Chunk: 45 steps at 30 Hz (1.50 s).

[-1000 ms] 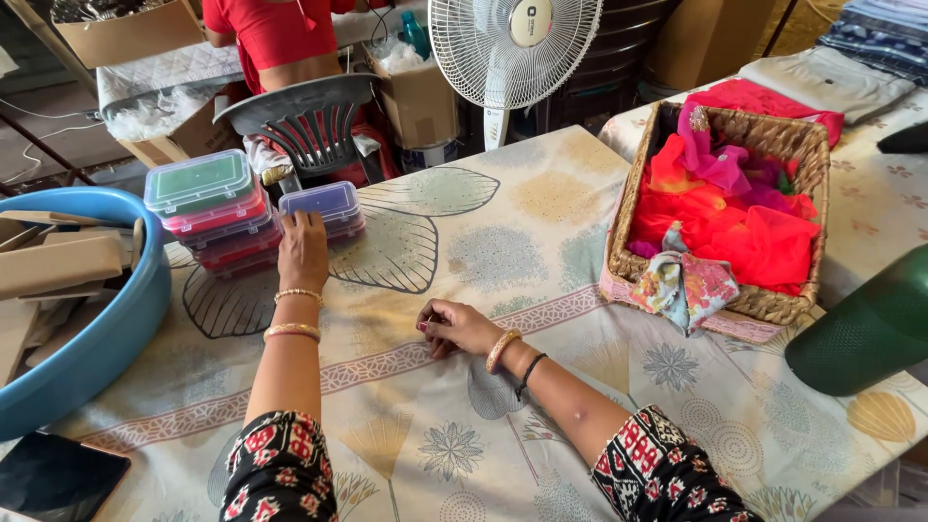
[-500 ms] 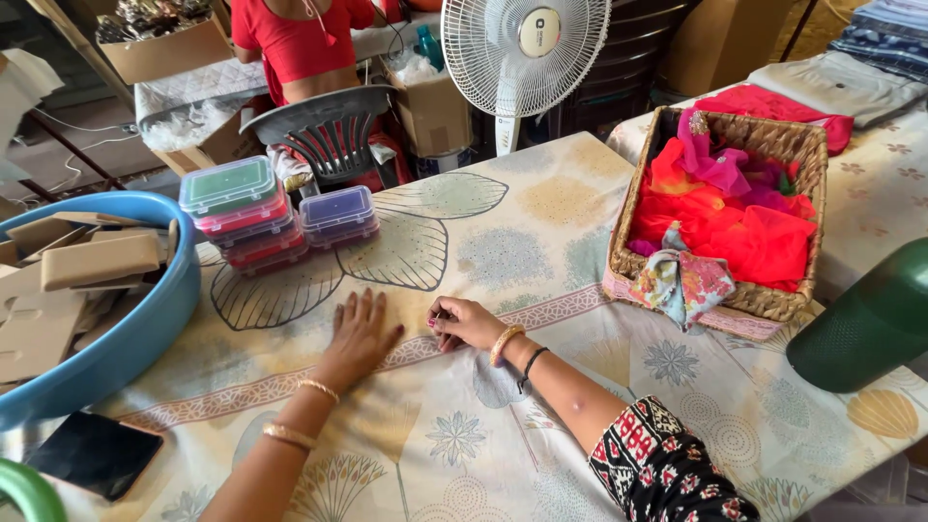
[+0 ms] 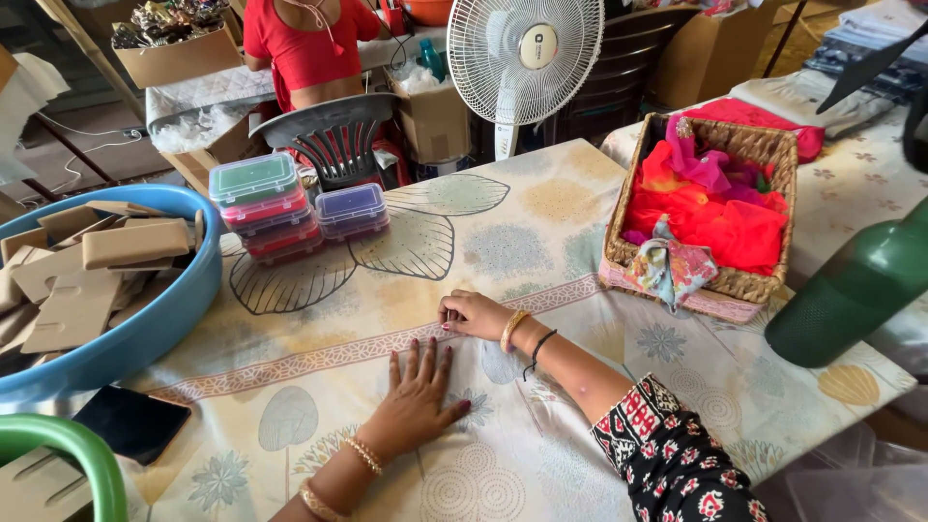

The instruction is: The person wipes a small cardboard box with a patterned cloth, then places it aside. Next, the person takes a yellow sheer fabric, lays it on the table, places the box on it, and folds the fabric around the box to wrap it. The wrapped box is set down on the table.

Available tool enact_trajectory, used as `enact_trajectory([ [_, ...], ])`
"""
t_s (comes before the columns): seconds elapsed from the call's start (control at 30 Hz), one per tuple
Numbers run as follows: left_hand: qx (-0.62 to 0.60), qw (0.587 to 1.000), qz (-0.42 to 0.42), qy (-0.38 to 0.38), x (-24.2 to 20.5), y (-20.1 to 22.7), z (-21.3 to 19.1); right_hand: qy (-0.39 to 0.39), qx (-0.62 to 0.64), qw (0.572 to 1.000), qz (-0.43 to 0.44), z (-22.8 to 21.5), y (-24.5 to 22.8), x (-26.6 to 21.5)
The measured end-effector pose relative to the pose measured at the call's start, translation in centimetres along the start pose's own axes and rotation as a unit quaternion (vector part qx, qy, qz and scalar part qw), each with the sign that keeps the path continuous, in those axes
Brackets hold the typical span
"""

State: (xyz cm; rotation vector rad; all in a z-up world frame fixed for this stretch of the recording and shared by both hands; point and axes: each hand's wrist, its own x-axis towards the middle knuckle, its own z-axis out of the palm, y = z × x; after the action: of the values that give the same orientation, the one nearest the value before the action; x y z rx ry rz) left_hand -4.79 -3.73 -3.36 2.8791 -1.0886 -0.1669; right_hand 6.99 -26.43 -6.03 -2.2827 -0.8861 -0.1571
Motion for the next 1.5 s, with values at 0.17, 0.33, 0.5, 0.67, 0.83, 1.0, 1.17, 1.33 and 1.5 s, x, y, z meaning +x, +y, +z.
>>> enact_trajectory([
  [0.17,-0.023,0.998,0.026,0.055,0.1,-0.6,0.9,-0.045,-0.001,0.997,0.063,-0.7,-1.9,-0.4],
  [0.33,-0.013,0.997,0.049,0.061,0.2,-0.5,1.2,-0.050,-0.031,0.997,0.052,-1.3,-2.2,-1.7],
  [0.5,0.016,0.998,0.032,0.059,-0.1,-0.4,0.5,-0.079,-0.135,0.984,0.083,-3.0,-5.1,-4.4],
  [0.67,0.009,0.998,0.034,0.056,0.2,-0.7,1.0,0.024,-0.372,0.918,0.134,-7.5,-5.4,-8.8],
  [0.83,-0.002,0.993,0.063,0.101,0.6,-1.0,1.9,0.272,-0.476,0.807,0.219,-15.0,-7.5,-14.5],
  [1.0,0.027,0.997,0.027,0.064,0.2,-0.6,1.1,0.276,-0.463,0.795,0.278,-19.3,-1.2,-22.8],
  [1.17,0.023,0.997,0.030,0.068,0.6,-0.8,1.5,0.534,-0.102,0.827,0.143,-19.9,-0.6,-25.4],
  [1.33,0.034,0.995,0.029,0.086,0.9,-0.9,2.1,0.633,0.035,0.763,0.127,-19.3,-4.1,-26.7],
  [1.5,0.018,0.993,0.044,0.105,0.8,-1.6,2.9,0.570,0.024,0.815,0.102,-17.9,-1.7,-27.4],
])
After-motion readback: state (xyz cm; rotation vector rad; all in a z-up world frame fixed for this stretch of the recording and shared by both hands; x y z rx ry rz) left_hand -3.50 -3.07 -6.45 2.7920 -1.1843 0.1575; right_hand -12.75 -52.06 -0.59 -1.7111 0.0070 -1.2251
